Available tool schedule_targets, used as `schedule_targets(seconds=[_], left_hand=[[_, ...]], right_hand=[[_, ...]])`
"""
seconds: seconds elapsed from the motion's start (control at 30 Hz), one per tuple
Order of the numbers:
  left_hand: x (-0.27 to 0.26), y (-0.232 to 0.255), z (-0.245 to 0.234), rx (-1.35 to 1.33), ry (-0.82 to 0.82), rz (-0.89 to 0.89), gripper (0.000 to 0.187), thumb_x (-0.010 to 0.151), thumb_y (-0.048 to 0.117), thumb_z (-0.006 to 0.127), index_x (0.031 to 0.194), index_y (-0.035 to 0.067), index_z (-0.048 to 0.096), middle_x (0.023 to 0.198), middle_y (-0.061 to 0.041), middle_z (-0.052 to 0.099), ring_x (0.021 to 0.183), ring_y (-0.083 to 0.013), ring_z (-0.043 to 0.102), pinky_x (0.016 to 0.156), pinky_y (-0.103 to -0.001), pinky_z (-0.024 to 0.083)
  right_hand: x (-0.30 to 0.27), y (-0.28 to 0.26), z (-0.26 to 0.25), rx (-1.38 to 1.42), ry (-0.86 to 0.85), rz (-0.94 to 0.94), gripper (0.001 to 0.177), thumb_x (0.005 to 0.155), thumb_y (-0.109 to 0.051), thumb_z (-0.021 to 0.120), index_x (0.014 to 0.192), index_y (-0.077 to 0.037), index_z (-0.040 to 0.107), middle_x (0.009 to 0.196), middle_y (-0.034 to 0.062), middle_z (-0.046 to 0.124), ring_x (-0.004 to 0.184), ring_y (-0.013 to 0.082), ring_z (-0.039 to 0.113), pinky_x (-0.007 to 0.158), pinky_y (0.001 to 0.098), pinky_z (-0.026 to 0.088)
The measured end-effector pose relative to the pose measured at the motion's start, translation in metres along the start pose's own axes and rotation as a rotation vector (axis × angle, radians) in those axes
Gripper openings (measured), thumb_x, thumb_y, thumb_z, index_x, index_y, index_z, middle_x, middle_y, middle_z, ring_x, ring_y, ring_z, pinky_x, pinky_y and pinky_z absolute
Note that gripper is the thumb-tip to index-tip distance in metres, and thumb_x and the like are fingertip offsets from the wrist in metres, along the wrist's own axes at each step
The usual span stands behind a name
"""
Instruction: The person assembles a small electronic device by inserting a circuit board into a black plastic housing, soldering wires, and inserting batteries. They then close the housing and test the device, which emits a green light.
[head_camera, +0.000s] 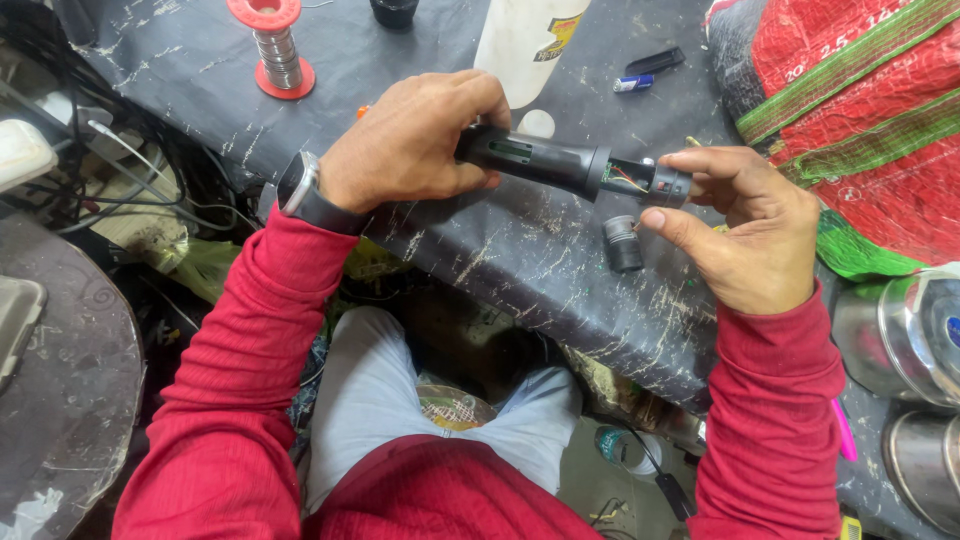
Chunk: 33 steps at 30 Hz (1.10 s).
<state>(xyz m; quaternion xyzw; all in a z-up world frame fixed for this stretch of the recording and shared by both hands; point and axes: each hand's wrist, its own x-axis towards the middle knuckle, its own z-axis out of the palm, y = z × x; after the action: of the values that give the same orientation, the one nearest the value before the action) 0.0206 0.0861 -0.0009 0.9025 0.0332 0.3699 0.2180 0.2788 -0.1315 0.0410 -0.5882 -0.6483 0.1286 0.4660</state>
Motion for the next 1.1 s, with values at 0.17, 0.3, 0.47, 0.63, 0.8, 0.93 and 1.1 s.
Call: schedule_targets(seconds=[0.17, 0.3, 0.47, 0.63, 0.8, 0.93, 1.1], left_hand=[[-0.005, 0.005, 0.007, 0.020, 0.060, -0.020, 0.041, 0.081, 0.016, 0.089, 0.105, 0.006, 0.059, 0.097, -0.011, 0.065, 0.088, -0.0348, 0.066, 0.073, -0.044, 0.049], [-0.005, 0.006, 0.008, 0.020, 0.065, -0.029, 0.039, 0.081, 0.016, 0.089, 0.104, 0.005, 0.059, 0.098, -0.012, 0.065, 0.088, -0.0349, 0.066, 0.073, -0.044, 0.049], [-0.003, 0.009, 0.008, 0.000, 0.063, -0.015, 0.041, 0.080, 0.019, 0.091, 0.107, 0.007, 0.062, 0.098, -0.011, 0.065, 0.089, -0.0349, 0.066, 0.075, -0.044, 0.050], [-0.003, 0.017, 0.014, 0.097, 0.095, 0.073, 0.047, 0.077, 0.024, 0.092, 0.112, 0.008, 0.066, 0.098, -0.008, 0.067, 0.094, -0.0321, 0.064, 0.080, -0.043, 0.045], [-0.007, 0.023, 0.028, 0.152, 0.173, 0.071, 0.048, 0.081, 0.024, 0.090, 0.117, 0.008, 0.064, 0.109, -0.007, 0.065, 0.104, -0.0289, 0.063, 0.084, -0.041, 0.043], [-0.012, 0.019, 0.034, 0.160, 0.186, 0.075, 0.049, 0.082, 0.024, 0.090, 0.120, 0.008, 0.063, 0.111, -0.006, 0.064, 0.106, -0.0283, 0.063, 0.085, -0.041, 0.043], [-0.017, 0.018, 0.033, 0.260, 0.213, 0.030, 0.051, 0.082, 0.037, 0.089, 0.117, 0.009, 0.066, 0.111, -0.006, 0.066, 0.106, -0.0273, 0.062, 0.092, -0.044, 0.040]], right_hand=[[0.000, -0.003, -0.001, -0.009, 0.004, 0.003, 0.041, 0.088, 0.005, 0.087, 0.123, 0.001, 0.069, 0.121, 0.0080, 0.071, 0.107, 0.0110, 0.068, 0.101, 0.0265, 0.057], [0.001, -0.006, 0.000, 0.035, -0.007, 0.003, 0.043, 0.088, 0.005, 0.087, 0.126, 0.000, 0.069, 0.119, 0.0075, 0.071, 0.109, 0.0112, 0.070, 0.103, 0.0259, 0.057], [0.000, -0.009, 0.004, 0.036, -0.020, 0.001, 0.042, 0.086, 0.006, 0.088, 0.124, 0.000, 0.070, 0.118, 0.0061, 0.071, 0.106, 0.0107, 0.070, 0.102, 0.0263, 0.057], [0.001, -0.006, 0.009, -0.023, -0.034, -0.026, 0.046, 0.083, 0.006, 0.089, 0.125, -0.001, 0.070, 0.120, 0.0061, 0.070, 0.103, 0.0101, 0.067, 0.098, 0.0258, 0.055], [-0.001, 0.003, 0.007, 0.030, -0.013, -0.004, 0.043, 0.085, 0.007, 0.089, 0.123, 0.001, 0.070, 0.115, 0.0045, 0.068, 0.096, 0.0074, 0.061, 0.090, 0.0218, 0.053], [-0.001, 0.007, 0.007, 0.027, -0.042, -0.008, 0.042, 0.085, 0.007, 0.088, 0.123, 0.001, 0.070, 0.118, 0.0047, 0.063, 0.097, 0.0071, 0.062, 0.092, 0.0235, 0.056], [0.001, 0.002, 0.000, 0.101, -0.094, 0.136, 0.044, 0.086, 0.009, 0.082, 0.127, 0.001, 0.068, 0.120, 0.0049, 0.068, 0.107, 0.0109, 0.069, 0.098, 0.0275, 0.059]])
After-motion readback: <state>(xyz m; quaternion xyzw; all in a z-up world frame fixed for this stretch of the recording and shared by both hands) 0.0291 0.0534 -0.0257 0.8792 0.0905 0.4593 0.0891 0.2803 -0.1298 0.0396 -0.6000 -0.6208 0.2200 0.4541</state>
